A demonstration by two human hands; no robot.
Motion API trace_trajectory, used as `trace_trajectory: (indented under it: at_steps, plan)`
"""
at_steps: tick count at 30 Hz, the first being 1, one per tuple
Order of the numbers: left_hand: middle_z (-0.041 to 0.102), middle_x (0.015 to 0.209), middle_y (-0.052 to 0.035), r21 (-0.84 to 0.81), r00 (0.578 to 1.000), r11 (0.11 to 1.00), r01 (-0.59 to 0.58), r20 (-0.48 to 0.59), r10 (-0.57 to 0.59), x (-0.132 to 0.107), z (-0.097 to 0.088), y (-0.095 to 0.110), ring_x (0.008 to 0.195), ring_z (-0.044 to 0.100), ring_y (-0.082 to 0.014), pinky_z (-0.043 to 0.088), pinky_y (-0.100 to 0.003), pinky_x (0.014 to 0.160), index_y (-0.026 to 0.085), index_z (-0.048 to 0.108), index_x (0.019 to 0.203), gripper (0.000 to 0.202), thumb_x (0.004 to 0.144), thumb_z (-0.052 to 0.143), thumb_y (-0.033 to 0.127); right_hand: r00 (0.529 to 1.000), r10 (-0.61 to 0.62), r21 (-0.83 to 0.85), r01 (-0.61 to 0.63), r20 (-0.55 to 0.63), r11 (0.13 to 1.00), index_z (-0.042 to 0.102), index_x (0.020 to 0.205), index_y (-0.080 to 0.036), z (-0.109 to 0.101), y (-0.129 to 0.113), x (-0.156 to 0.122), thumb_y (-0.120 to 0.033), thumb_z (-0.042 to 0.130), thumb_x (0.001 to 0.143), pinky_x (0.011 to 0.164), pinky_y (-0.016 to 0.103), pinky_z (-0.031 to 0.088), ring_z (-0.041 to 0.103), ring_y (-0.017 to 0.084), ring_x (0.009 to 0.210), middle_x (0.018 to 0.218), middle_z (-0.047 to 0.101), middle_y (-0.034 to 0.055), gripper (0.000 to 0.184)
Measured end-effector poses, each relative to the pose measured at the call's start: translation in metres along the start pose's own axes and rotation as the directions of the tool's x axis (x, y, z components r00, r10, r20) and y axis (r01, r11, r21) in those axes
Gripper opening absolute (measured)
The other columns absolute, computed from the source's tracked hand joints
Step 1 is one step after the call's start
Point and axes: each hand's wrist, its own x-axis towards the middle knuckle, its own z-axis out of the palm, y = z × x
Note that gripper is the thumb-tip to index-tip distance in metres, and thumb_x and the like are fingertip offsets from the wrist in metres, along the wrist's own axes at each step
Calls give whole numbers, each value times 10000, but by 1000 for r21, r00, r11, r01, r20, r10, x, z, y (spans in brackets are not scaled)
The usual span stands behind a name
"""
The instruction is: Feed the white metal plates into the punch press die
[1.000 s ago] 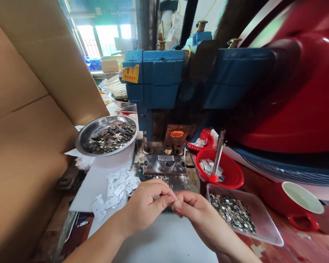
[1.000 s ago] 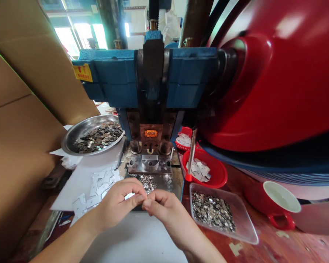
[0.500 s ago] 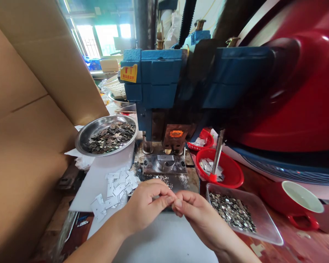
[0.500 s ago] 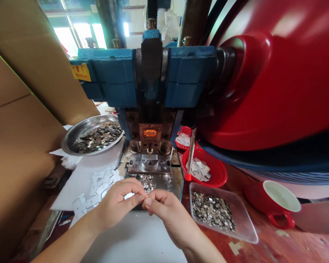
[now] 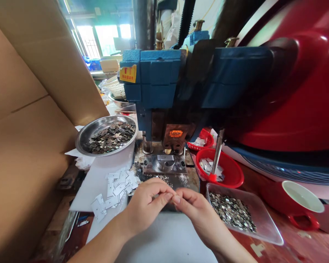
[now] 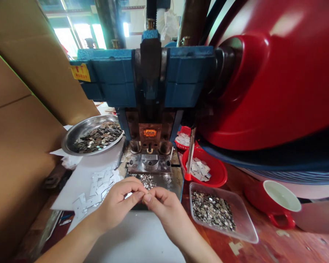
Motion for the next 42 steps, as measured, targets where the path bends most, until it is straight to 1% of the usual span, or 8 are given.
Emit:
trace_trajectory:
  at_steps: [4,8,15,21,27,34,38,42]
  plan:
    - [673,899,-30,-60,996,998,14,-86,-20,-7,5,-4,850,614,-136,485,-230,756,211,695,897,132,854,576,245,982,-174,-217,154,-78,964,602,671,-187,1,0,-1,-460,547,819,646,240,405,514,134,672,678,565,-5,315]
    - [688,883,-23,31,993,1000,2,-116,2,-8,6,-1,828,630,-132,499,-229,756,206,694,877,97,822,614,207,934,-344,-420,275,-98,865,616,698,-211,1,3,-1,-375,513,865,712,248,435,564,138,710,697,604,-3,256]
    - [681,826,-30,284,962,940,-189,-141,236,-8,4,2,777,625,-129,496,-234,722,176,654,846,66,835,589,167,813,-581,-639,427,-40,640,617,742,-235,-3,9,0,-301,521,871,970,384,367,597,142,690,707,655,-18,174]
    - [634,783,-29,336,973,932,-138,-131,192,-10,3,6,734,586,-132,478,-250,669,169,610,823,125,869,495,153,869,-488,-582,358,-79,731,599,680,-221,1,2,-1,-337,489,883,840,302,454,595,138,663,654,634,-10,258]
    - [681,872,-14,304,987,947,-102,-88,134,-10,0,5,812,621,-126,493,-238,752,198,653,914,137,853,537,158,918,-388,-500,296,-88,814,618,693,-218,-1,1,-2,-384,489,876,692,238,464,601,145,710,672,632,-2,279]
    - [685,847,-30,397,975,893,-211,20,222,-7,-7,9,766,623,-132,497,-244,701,188,666,884,172,884,494,184,938,-345,-559,274,-22,783,641,743,-232,-6,6,-1,-370,490,881,860,297,438,599,148,751,735,648,-7,246]
    - [667,818,-38,483,972,843,-236,111,209,-4,-11,11,741,607,-149,487,-273,669,187,656,872,198,890,459,180,928,-372,-625,298,13,721,635,741,-240,-8,4,0,-352,488,882,1015,396,334,597,155,743,736,652,-10,233]
    - [645,809,-36,574,966,777,-259,166,200,-2,-12,10,741,583,-164,471,-299,668,182,629,854,169,867,462,157,923,-380,-663,318,55,677,622,733,-240,-9,0,1,-335,479,884,1039,446,287,584,161,730,723,641,-7,230]
